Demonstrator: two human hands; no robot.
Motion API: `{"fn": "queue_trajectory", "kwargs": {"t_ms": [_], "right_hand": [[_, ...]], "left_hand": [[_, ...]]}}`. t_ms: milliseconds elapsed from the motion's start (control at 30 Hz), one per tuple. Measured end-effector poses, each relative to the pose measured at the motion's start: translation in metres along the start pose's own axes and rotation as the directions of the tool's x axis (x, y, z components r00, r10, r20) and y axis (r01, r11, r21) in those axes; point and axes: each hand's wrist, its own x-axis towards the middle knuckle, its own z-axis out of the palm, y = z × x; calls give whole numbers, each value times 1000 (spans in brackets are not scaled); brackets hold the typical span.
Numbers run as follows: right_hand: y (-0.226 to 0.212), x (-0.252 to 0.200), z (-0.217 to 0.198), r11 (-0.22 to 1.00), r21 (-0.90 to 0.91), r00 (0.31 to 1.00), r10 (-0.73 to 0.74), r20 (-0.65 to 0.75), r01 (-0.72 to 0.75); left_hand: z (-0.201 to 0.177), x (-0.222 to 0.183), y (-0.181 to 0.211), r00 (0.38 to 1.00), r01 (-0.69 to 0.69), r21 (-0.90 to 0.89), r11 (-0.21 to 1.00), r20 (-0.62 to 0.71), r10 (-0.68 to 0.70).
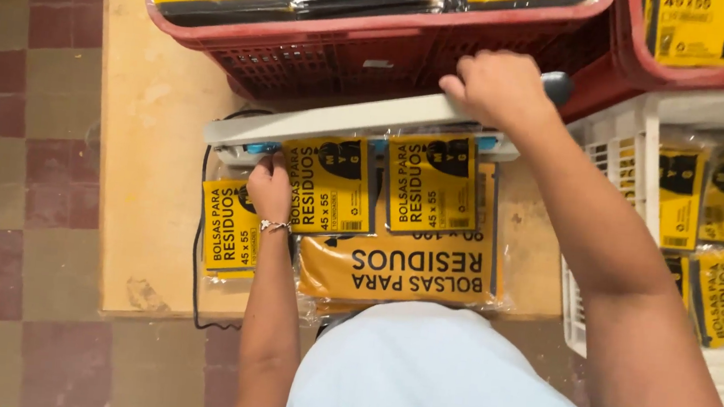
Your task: Using a manual heat sealer to close plastic bags and then placing them into a storage crate.
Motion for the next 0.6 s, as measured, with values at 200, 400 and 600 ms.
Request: {"fn": "queue_trajectory", "kwargs": {"t_ms": [200,400,600], "right_hand": [[10,11,66,984,164,977,31,210,-66],[8,15,97,937,301,984,173,44,-178],[-1,9,81,965,232,967,166,-192,-120]], "left_hand": [[12,13,-33,996,-28,39,999,-89,31],[12,9,-30,996,34,49,998,-80,-30],[4,0,-22,989,141,73,987,39,-144]]}}
